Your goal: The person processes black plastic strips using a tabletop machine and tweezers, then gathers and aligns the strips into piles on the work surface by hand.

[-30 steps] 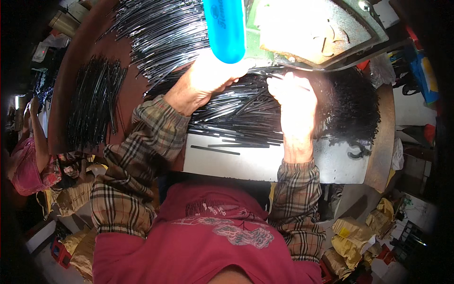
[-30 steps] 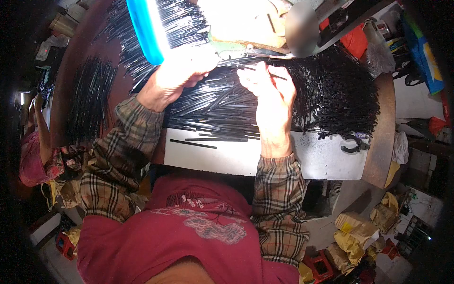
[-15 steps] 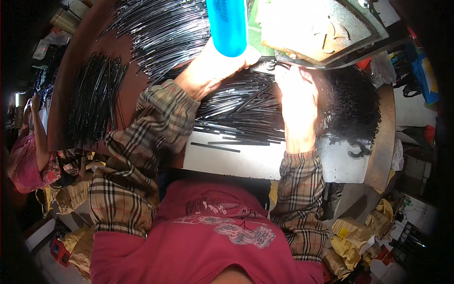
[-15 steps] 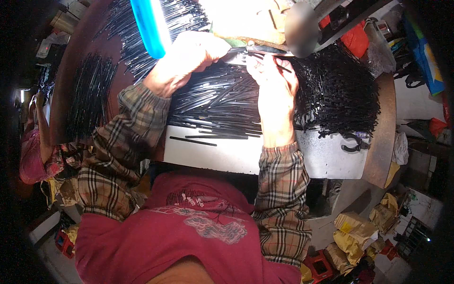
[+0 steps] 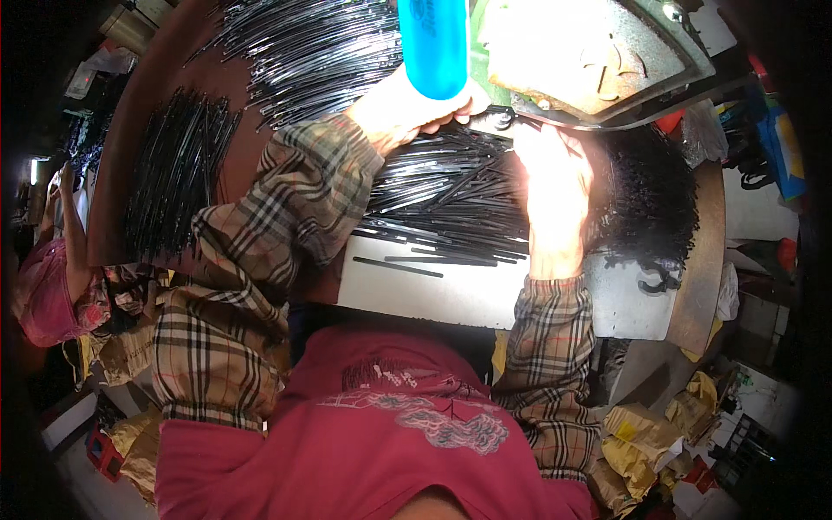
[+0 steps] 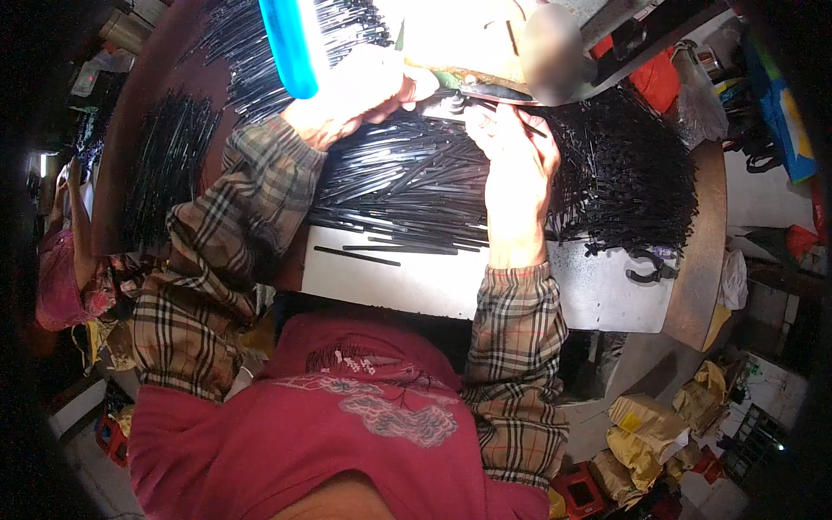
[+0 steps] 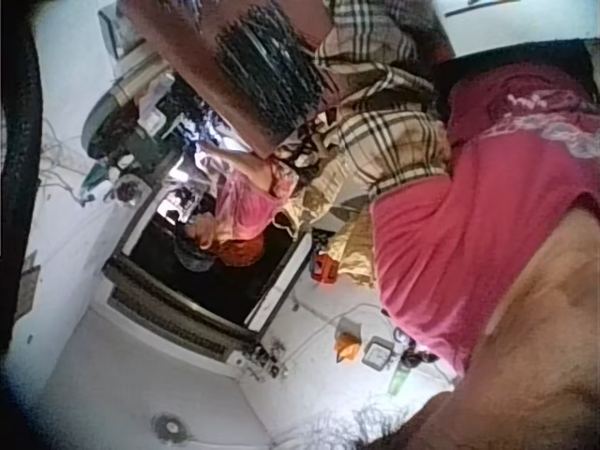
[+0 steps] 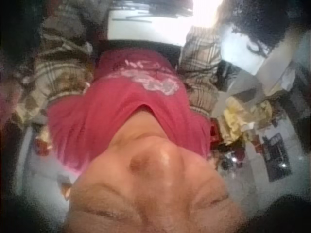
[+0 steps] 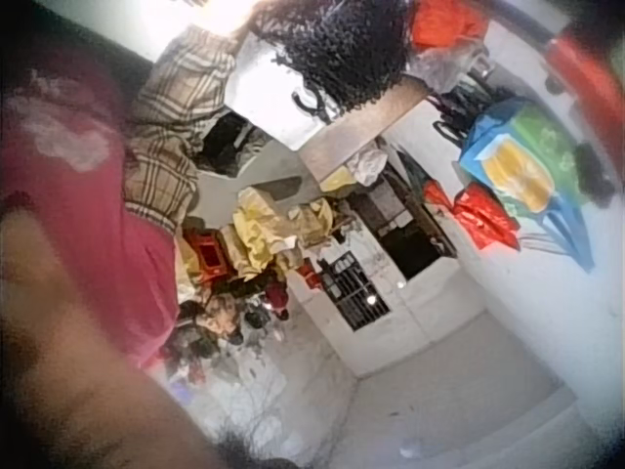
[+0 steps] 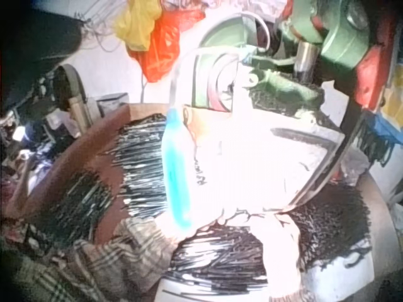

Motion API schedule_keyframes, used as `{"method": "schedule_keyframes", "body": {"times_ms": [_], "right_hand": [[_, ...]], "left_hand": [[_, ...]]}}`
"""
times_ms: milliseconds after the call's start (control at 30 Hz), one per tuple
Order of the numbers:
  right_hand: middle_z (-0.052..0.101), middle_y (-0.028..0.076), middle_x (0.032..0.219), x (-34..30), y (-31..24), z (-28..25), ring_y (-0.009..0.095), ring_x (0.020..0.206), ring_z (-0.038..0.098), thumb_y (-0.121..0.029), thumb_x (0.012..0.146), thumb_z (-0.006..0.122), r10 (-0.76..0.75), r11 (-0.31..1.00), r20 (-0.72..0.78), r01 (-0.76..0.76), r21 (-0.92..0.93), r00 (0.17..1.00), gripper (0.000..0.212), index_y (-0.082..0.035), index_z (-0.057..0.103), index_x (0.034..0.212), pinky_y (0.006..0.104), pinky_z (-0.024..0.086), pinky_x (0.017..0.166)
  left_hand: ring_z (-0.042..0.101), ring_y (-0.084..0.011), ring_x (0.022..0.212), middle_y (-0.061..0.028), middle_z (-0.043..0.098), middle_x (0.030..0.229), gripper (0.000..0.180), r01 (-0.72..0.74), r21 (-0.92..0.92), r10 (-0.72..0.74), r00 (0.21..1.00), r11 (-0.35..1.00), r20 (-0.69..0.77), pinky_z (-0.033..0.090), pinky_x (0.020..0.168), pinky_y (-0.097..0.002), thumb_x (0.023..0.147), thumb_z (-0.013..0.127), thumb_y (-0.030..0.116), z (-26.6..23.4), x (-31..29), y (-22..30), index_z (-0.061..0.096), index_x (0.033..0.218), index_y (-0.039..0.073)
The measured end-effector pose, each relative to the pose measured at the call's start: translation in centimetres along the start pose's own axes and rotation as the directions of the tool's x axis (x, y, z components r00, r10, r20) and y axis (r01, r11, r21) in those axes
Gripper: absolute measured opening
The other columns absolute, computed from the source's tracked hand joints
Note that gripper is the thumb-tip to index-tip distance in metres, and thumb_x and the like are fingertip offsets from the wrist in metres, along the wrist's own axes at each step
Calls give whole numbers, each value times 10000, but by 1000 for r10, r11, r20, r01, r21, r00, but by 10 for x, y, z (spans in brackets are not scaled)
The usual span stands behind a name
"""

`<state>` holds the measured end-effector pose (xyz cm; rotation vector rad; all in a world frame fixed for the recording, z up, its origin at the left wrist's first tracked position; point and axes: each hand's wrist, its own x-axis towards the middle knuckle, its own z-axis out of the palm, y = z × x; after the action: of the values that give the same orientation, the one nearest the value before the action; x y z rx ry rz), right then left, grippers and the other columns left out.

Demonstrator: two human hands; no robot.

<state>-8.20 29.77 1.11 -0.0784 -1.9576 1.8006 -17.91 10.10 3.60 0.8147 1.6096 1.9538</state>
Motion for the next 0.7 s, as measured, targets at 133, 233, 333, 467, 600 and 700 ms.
{"method": "schedule_keyframes", "body": {"times_ms": [133,233,333,467,600,700], "right_hand": [[644,250,969,-1,2,-1,313,838,688,-61,920,558,-84,990,21,86,-108,996,181,88,526,1017,393,590,772],[644,249,966,0,8,-3,322,841,687,-58,916,560,-83,995,19,84,-48,996,180,90,533,1014,395,591,767],[642,251,968,1,16,-4,330,845,686,-58,912,563,-83,996,18,83,-36,996,189,96,536,1018,403,589,774],[634,260,988,0,18,-5,337,870,681,-56,915,556,41,967,-12,-36,251,999,203,108,534,1031,416,582,791],[630,233,1010,0,6,-2,305,912,671,-62,925,547,79,879,22,-80,469,997,219,112,532,1057,392,573,820],[634,169,973,-1,-7,-3,229,861,655,-106,930,563,170,926,26,-168,337,985,219,66,546,1066,341,556,805]], "left_hand": [[425,-41,461,-31,591,717,340,98,125,-95,995,987,-26,301,362,-174,842,640,354,3,2,9,662,836,15],[417,-30,447,-17,578,699,299,124,104,-115,989,987,-92,258,321,-173,856,616,328,8,4,10,664,842,33],[415,-27,444,-13,574,697,268,271,225,-240,958,936,-155,256,321,-171,864,606,300,7,3,11,667,840,39],[413,-29,441,-16,576,704,267,293,235,-266,953,927,-142,290,355,-161,865,608,294,3,4,8,660,837,33],[364,-14,477,68,483,631,245,138,137,-135,990,981,-29,234,395,-171,854,589,296,-3,6,4,575,690,114],[438,-30,579,16,561,729,198,-40,31,38,996,999,77,325,495,-176,863,625,239,-5,4,11,630,789,56]]}}
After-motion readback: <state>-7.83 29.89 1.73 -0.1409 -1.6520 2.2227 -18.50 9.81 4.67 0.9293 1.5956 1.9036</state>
